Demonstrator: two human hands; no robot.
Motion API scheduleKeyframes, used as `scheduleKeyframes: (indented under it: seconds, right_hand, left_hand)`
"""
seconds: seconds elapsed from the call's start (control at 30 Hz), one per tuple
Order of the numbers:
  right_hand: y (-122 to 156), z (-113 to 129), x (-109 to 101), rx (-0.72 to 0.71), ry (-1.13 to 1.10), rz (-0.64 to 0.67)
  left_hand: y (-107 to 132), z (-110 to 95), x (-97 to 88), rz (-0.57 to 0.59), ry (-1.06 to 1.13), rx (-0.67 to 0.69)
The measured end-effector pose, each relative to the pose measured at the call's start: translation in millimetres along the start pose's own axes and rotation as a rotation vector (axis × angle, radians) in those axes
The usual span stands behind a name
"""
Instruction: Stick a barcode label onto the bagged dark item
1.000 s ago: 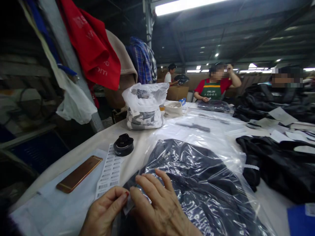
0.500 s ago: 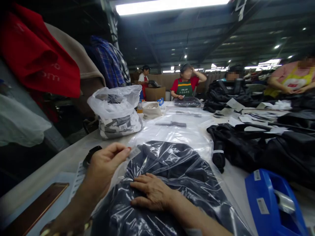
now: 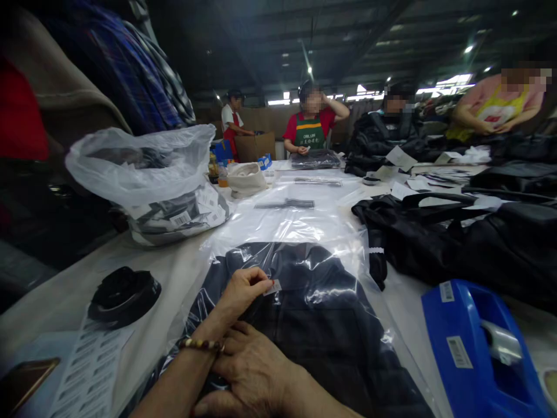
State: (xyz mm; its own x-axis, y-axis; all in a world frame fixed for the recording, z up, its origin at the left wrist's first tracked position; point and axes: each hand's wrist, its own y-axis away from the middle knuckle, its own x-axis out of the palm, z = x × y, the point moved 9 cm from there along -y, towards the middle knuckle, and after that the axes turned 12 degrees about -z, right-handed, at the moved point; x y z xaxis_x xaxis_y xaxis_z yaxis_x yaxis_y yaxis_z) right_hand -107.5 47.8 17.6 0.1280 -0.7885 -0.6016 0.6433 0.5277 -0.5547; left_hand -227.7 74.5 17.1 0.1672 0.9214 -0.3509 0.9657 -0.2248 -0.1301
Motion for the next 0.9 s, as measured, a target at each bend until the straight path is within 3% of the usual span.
scheduleKeyframes:
  seconds: [0.2,0.43,0.67,0.9]
  right_hand:
    - [-1,-10,0,0.049,0.037,0.007]
    - [4,-17,-24,0.197,0.140,-0.102]
    - [9,-31,-15,0.386,-0.033,0.006]
    - [7,-31,-14,0.385,-0.035,0.030]
  left_hand:
    - [-5,10,9.2,0.073,0.040,-0.032]
    - [-6,26,10.4,0.030,0.069,-0.048]
    - [-6,29,14.8,0.061,0.046,-0.029]
    - [-5,29,15.4,0.078,-0.014,-0.021]
